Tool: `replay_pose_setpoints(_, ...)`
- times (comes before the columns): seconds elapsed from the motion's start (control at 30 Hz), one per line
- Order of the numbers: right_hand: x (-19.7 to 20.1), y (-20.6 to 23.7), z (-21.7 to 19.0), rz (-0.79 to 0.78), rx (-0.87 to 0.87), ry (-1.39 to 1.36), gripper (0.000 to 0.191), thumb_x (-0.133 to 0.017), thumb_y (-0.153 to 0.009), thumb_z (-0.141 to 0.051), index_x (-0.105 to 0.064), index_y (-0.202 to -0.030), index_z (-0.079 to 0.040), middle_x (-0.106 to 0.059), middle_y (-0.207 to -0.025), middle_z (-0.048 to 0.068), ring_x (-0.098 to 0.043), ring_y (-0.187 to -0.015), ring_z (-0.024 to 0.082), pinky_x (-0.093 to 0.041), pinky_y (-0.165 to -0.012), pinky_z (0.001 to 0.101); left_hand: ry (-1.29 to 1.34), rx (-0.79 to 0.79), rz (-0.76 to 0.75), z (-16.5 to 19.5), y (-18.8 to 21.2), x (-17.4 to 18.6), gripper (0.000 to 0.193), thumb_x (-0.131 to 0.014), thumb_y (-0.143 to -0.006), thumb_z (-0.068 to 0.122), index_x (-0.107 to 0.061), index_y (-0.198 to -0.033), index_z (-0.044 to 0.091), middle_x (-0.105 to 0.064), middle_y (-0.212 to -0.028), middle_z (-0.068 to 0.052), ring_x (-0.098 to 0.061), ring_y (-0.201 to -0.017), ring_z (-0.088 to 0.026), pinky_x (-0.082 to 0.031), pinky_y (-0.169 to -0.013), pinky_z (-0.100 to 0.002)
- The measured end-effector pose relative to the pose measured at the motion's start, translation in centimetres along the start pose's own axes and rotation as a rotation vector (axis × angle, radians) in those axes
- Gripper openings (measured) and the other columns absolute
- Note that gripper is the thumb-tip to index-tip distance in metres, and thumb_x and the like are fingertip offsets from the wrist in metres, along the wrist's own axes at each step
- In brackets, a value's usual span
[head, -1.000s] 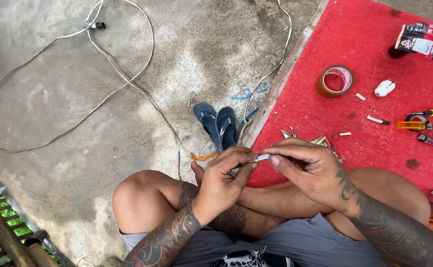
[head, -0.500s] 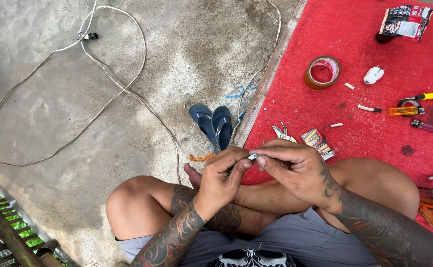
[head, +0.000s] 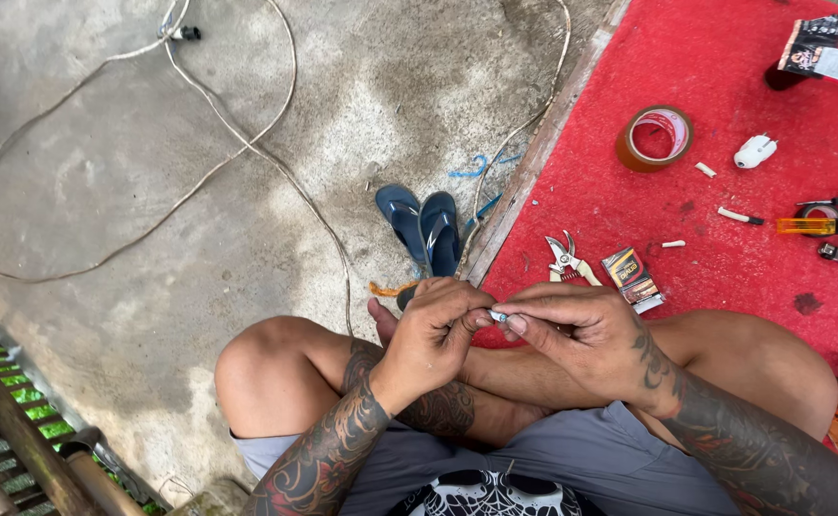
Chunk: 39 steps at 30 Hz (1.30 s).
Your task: The person sits on the ground repairing an electrical cord, stripping insulation from the wire ends and twisting the exposed conductors together by hand. They use pliers to work the connection and handle tape and a lighter from the mat while joining the cord sections.
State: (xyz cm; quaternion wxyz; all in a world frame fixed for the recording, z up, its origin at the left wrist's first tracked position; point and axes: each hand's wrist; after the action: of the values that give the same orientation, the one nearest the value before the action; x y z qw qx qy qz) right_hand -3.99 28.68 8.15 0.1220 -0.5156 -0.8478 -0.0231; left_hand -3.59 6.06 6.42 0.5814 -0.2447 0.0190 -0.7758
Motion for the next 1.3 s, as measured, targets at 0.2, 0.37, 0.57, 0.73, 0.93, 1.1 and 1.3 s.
replay_pose_setpoints(0.2, -0.6, -0.2, 0.0, -0.011, 0.004, 0.059, 0.023, -0.070, -0.092, -0.006, -0.076, -0.115, -0.003, -0.078, -0.107, 0.010, -0.076, -0.092, 0.014, -0.062, -0.080, 0.0267, 0.024, 0.037, 0.016, -0.8, 0.9, -0.3, 0.010, -0.067, -0.092, 0.000, -0.068, -0.100, 0.006, -0.069, -0.088, -0.005, -0.066, -0.087, -0.023, -0.045, -0.086, -0.035)
replay_pose_setpoints(0.37, -1.3, -0.1, -0.1, 0.051, -0.040, 0.053, 0.022, -0.070, -0.092, -0.002, -0.075, -0.113, -0.002, -0.077, -0.107, 0.009, -0.074, -0.089, 0.011, -0.062, -0.072, 0.0226, -0.043, 0.026, 0.053, -1.1, 1.3, -0.6, 0.011, -0.069, -0.089, 0.000, -0.068, -0.098, 0.006, -0.067, -0.088, -0.006, -0.066, -0.087, -0.025, -0.044, -0.084, -0.037)
replay_pose_setpoints(0.57, -1.6, 0.4, 1.0, 0.035, -0.122, 0.107, 0.025, -0.070, -0.087, 0.002, -0.078, -0.111, -0.002, -0.079, -0.097, 0.007, -0.068, -0.073, 0.008, -0.054, -0.060, 0.0206, -0.054, -0.042, 0.050, -1.0, 1.6, -0.9, 0.026, -0.058, -0.075, -0.011, -0.064, -0.092, 0.006, -0.067, -0.091, -0.008, -0.065, -0.091, -0.028, -0.044, -0.084, -0.038)
replay_pose_setpoints(0.73, -1.2, 0.4, 1.6, -0.012, -0.036, -0.007, 0.018, -0.069, -0.095, 0.000, -0.075, -0.113, 0.000, -0.077, -0.104, 0.009, -0.071, -0.087, 0.013, -0.057, -0.075, 0.0245, 0.086, -0.007, 0.006, -0.8, 1.7, -1.1, 0.023, -0.057, -0.081, -0.014, -0.064, -0.096, 0.002, -0.065, -0.086, -0.009, -0.064, -0.085, -0.027, -0.046, -0.082, -0.038)
replay_pose_setpoints(0.93, -0.7, 0.2, 0.4, 0.018, 0.058, 0.086, 0.022, -0.071, -0.092, -0.003, -0.074, -0.113, 0.000, -0.078, -0.107, 0.011, -0.076, -0.094, 0.015, -0.063, -0.079, 0.0260, 0.193, 0.047, 0.008, -0.9, 1.4, -1.2, 0.008, -0.057, -0.096, -0.008, -0.062, -0.099, -0.002, -0.066, -0.086, -0.013, -0.069, -0.081, -0.028, -0.053, -0.073, -0.036)
replay_pose_setpoints(1.1, -0.8, 0.2, -0.2, 0.043, 0.033, 0.142, 0.021, -0.073, -0.091, -0.003, -0.075, -0.112, -0.001, -0.078, -0.105, 0.010, -0.077, -0.088, 0.013, -0.062, -0.072, 0.0233, 0.205, 0.121, -0.004, -0.7, 1.8, -1.8, 0.009, -0.056, -0.096, -0.008, -0.062, -0.098, -0.002, -0.066, -0.085, -0.013, -0.072, -0.080, -0.028, -0.055, -0.071, -0.036)
replay_pose_setpoints(1.3, -1.1, -0.5, -0.3, 0.055, -0.035, 0.135, 0.022, -0.072, -0.088, -0.001, -0.076, -0.110, -0.001, -0.079, -0.103, 0.009, -0.075, -0.082, 0.010, -0.059, -0.061, 0.0207, 0.086, 0.053, 0.017, -1.0, 1.6, -1.8, 0.010, -0.058, -0.091, -0.010, -0.059, -0.093, -0.001, -0.063, -0.084, -0.013, -0.067, -0.081, -0.032, -0.053, -0.076, -0.039)
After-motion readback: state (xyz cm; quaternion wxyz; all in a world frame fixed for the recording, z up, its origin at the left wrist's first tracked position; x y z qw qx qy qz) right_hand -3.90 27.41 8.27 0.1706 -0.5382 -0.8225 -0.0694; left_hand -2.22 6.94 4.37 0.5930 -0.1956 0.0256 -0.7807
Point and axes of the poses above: each hand's wrist, its own y-axis away from the middle knuckle, its own x-axis out of the back of the hand, z = x × y
